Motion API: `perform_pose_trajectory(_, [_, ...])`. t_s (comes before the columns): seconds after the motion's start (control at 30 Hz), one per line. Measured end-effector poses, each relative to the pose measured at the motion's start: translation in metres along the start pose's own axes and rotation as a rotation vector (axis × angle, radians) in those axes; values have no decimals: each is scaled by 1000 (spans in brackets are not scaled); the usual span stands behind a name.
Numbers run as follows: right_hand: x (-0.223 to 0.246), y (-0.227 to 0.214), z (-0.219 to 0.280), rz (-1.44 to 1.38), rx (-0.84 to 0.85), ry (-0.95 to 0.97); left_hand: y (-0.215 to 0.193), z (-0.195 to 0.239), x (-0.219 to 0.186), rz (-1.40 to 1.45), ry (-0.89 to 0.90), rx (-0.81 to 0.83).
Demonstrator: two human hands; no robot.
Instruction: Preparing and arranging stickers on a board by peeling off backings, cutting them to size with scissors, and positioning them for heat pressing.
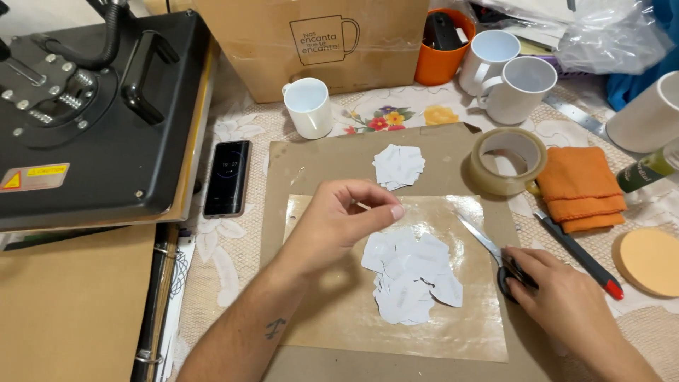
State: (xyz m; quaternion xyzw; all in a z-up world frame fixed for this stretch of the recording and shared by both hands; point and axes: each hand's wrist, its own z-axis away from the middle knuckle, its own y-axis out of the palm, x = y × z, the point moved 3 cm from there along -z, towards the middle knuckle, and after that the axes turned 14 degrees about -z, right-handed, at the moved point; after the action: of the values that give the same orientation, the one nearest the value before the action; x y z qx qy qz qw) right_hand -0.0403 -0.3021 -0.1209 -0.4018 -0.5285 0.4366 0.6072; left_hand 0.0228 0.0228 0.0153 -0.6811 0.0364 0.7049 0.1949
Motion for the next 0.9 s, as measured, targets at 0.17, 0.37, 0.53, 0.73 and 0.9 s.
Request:
perform_pose_trajectory(0.17, [1, -12, 5, -67, -79, 85, 13, 10, -12, 37, -11, 34])
perform_pose_trajectory(0.37, [36, -32, 43, -1162, -177, -237, 25, 18, -20, 253, 78, 95])
perform_pose_trajectory(0.53, [98, -49, 70, -1187, -174, -516, 36, 26, -26, 430, 113, 173])
perform_pose_trajectory(0.73, [105, -42, 66, -1211, -241, -495, 41, 31, -26, 474, 102, 191])
perform_pose_trajectory(0.9, [100, -34, 64, -1185, -246, -436, 45, 30, -23, 503, 137, 223])
